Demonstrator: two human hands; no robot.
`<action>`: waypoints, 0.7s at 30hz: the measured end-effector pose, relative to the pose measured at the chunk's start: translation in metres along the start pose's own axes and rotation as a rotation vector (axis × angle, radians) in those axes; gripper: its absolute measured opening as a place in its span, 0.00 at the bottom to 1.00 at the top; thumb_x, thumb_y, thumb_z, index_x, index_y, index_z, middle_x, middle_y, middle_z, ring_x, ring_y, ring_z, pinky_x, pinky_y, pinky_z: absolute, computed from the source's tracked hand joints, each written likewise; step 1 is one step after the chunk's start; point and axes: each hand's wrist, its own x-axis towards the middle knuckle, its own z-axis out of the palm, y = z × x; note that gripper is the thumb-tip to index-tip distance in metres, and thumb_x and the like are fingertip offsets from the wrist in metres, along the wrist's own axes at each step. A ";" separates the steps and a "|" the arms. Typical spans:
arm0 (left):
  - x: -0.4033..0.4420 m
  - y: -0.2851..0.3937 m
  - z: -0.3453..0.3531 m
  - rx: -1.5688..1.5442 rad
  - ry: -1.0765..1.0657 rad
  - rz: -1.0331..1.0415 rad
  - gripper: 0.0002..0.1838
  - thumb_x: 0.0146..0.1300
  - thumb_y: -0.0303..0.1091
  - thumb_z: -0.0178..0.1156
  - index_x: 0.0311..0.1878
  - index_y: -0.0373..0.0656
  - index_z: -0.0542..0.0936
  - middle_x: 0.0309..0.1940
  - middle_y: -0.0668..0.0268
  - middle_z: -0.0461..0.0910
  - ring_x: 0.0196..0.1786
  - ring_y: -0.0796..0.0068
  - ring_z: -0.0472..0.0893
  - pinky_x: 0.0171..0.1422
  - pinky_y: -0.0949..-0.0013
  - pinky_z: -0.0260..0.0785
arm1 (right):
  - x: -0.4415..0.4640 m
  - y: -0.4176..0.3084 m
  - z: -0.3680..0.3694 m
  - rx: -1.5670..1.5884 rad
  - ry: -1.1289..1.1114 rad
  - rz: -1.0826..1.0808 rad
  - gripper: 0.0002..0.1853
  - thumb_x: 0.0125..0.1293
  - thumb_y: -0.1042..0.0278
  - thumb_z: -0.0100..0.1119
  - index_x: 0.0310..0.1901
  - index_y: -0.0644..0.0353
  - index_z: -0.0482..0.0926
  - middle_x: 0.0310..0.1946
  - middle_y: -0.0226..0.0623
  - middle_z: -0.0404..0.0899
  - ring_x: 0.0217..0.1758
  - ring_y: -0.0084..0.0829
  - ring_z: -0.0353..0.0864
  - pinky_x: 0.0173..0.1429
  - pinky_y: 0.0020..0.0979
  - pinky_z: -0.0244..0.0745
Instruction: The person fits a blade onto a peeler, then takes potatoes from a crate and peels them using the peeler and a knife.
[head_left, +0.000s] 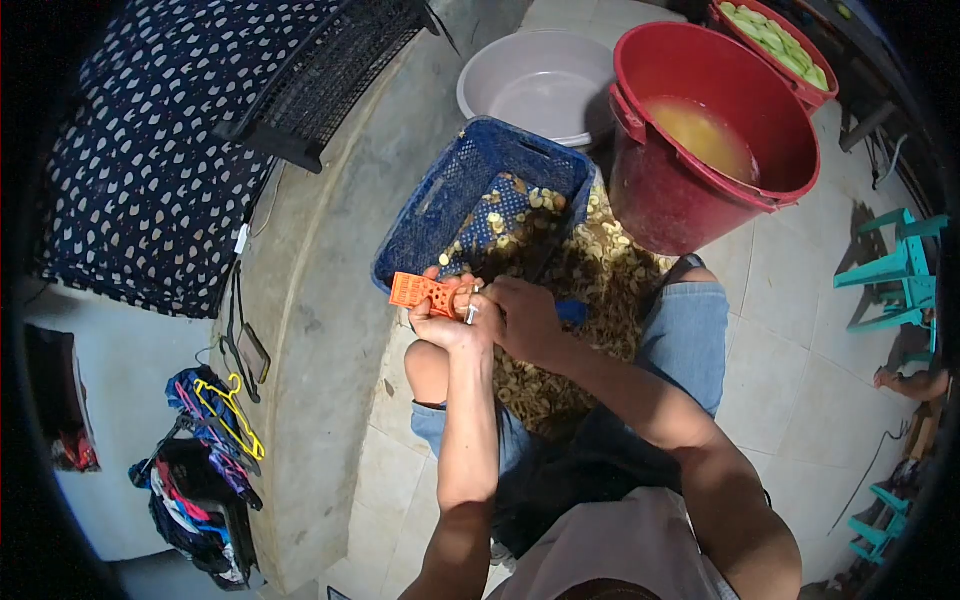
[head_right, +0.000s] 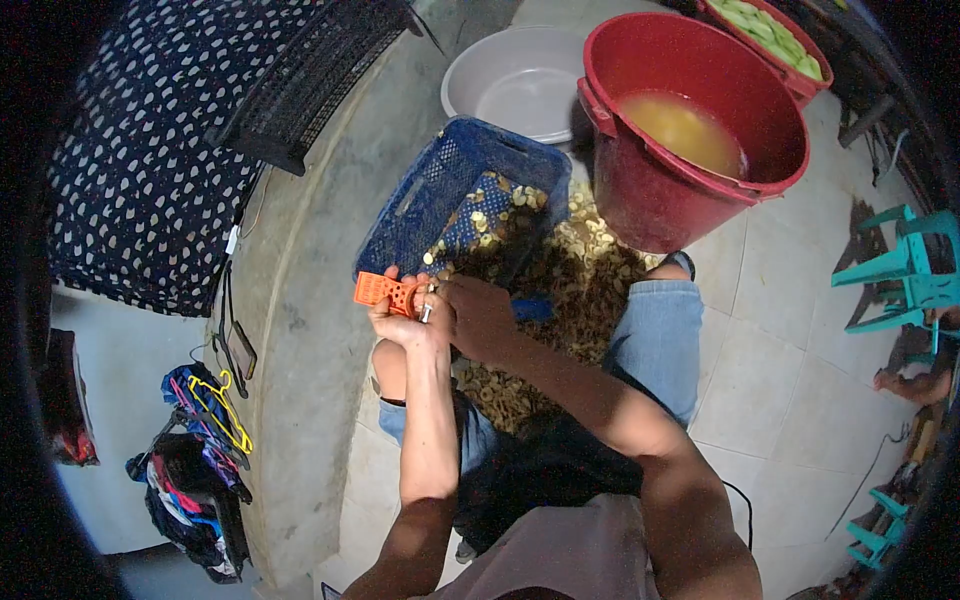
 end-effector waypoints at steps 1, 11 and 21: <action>0.001 0.001 -0.001 -0.026 -0.012 -0.013 0.20 0.48 0.40 0.48 0.42 0.38 0.77 0.22 0.56 0.76 0.28 0.56 0.76 0.37 0.57 0.73 | 0.003 0.002 -0.002 0.000 0.000 0.003 0.12 0.65 0.64 0.58 0.26 0.60 0.75 0.19 0.39 0.69 0.20 0.40 0.72 0.24 0.38 0.66; -0.006 0.001 0.006 -0.072 0.058 -0.043 0.20 0.46 0.39 0.49 0.41 0.38 0.76 0.23 0.59 0.74 0.30 0.59 0.75 0.38 0.59 0.72 | -0.001 -0.003 -0.001 -0.048 -0.142 0.117 0.11 0.64 0.62 0.57 0.29 0.59 0.77 0.24 0.41 0.73 0.27 0.44 0.78 0.31 0.41 0.72; 0.001 0.000 -0.006 -0.083 0.023 -0.092 0.21 0.43 0.40 0.51 0.40 0.38 0.77 0.22 0.58 0.75 0.29 0.57 0.76 0.37 0.58 0.72 | 0.001 -0.003 -0.007 -0.027 -0.172 0.091 0.14 0.64 0.58 0.56 0.32 0.61 0.78 0.28 0.43 0.76 0.32 0.45 0.80 0.35 0.44 0.74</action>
